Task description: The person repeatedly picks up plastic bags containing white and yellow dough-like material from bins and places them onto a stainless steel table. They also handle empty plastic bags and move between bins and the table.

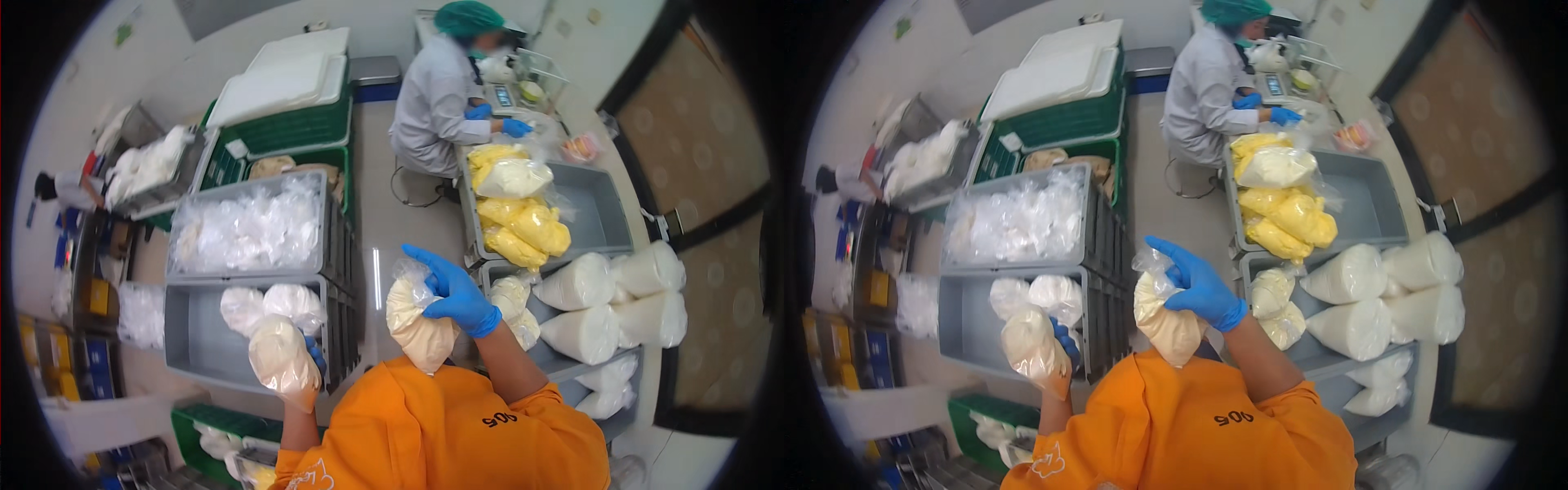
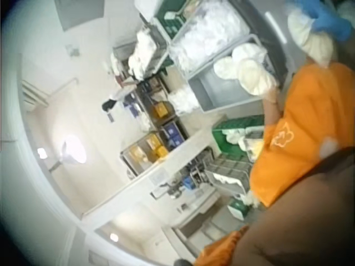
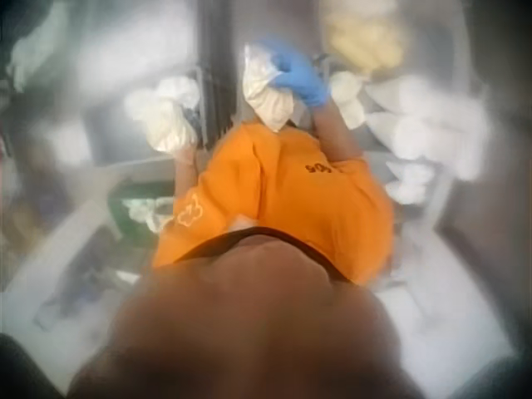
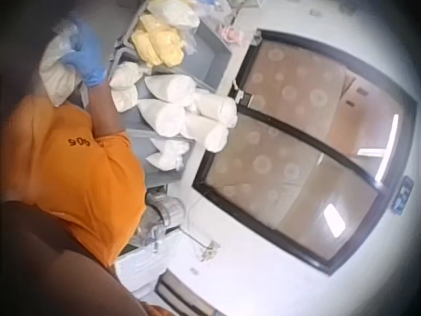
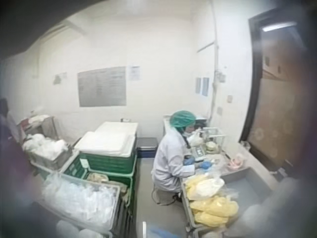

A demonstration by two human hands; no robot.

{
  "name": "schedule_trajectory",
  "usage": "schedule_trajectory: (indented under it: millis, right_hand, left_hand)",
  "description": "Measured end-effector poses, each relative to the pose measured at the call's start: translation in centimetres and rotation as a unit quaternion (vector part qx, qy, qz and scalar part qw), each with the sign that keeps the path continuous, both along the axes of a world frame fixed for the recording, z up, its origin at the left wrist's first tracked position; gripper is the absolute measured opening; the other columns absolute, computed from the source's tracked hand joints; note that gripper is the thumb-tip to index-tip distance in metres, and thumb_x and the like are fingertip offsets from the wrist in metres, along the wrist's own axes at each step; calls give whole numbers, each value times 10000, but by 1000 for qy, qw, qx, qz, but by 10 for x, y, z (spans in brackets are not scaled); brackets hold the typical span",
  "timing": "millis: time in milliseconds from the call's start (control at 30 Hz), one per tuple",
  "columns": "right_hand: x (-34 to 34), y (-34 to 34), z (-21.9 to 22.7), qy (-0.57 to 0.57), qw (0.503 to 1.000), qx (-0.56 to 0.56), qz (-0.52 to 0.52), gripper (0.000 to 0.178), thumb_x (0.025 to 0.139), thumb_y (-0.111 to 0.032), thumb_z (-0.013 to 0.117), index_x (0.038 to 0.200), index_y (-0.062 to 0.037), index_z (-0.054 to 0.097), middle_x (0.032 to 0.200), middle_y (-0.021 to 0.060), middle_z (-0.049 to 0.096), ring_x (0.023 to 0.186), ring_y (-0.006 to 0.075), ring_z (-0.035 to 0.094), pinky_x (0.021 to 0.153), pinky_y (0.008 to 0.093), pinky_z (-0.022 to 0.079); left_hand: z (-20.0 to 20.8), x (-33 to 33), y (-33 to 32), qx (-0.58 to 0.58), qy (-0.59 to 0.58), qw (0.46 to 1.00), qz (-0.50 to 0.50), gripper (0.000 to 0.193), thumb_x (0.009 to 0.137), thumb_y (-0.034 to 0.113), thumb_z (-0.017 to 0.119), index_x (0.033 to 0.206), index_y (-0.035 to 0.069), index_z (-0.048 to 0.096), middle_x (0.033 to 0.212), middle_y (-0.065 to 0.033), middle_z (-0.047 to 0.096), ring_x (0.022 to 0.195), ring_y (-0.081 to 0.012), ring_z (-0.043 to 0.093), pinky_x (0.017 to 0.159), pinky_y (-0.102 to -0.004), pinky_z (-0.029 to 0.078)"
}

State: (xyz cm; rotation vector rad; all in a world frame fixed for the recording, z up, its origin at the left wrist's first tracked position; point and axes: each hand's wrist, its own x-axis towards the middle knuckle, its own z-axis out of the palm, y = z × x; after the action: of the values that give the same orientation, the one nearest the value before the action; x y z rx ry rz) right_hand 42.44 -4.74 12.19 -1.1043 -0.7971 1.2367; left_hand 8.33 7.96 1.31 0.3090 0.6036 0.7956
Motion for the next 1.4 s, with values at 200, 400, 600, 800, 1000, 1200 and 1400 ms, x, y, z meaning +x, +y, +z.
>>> schedule_trajectory:
  millis: [200,400,600,800,1000,1200,1400]
  right_hand:
    - [3,-66,-19,-31,986,-35,-162,909,623,53,614,1502,-97,441,736,-75,450,649,38,392,631,185,380]
    - [9,-141,-29,-27,948,-32,-317,902,632,88,607,1501,-88,439,793,-67,481,693,32,433,637,171,396]
    - [18,-221,-58,-66,886,-112,-445,847,653,56,609,1469,-139,495,733,-54,401,658,72,402,621,218,408]
    - [40,-257,-62,-204,811,-264,-480,852,660,5,635,1486,-111,459,679,-23,394,620,90,396,604,252,410]
    - [52,-234,-136,-167,829,-228,-482,807,768,-104,730,1505,-78,403,680,19,499,627,117,508,631,303,470]
    - [85,-210,-125,-283,810,-354,-373,609,796,-247,749,1329,-44,536,730,111,617,664,260,615,662,398,497]
    - [141,-184,-106,-492,717,-458,-186,367,817,-388,658,905,-35,709,864,199,692,812,387,664,741,473,525]
  left_hand:
    - [-8,51,23,-119,-152,966,-174,459,945,411,603,1271,98,519,1105,-46,533,965,-221,511,844,-394,431]
    - [-13,146,43,92,7,959,-267,586,935,376,614,1423,96,451,1364,-112,533,1256,-332,497,1085,-493,388]
    - [35,261,-4,187,36,860,-473,792,845,342,711,1496,58,361,1469,-173,453,1330,-342,481,1099,-488,420]
    - [47,367,-92,350,114,811,-454,370,822,99,765,1124,27,563,1054,-54,614,948,-149,605,843,-300,508]
    - [-17,405,-135,626,154,624,-442,532,844,271,765,1248,6,542,1164,-155,625,1062,-275,623,934,-389,492]
    - [-28,362,-90,520,217,673,-479,547,889,228,724,1349,23,510,1282,-127,596,1182,-228,588,1015,-350,462]
    - [-60,238,-19,389,303,763,-418,435,937,191,681,1308,8,548,1251,-108,633,1146,-194,605,1000,-323,472]
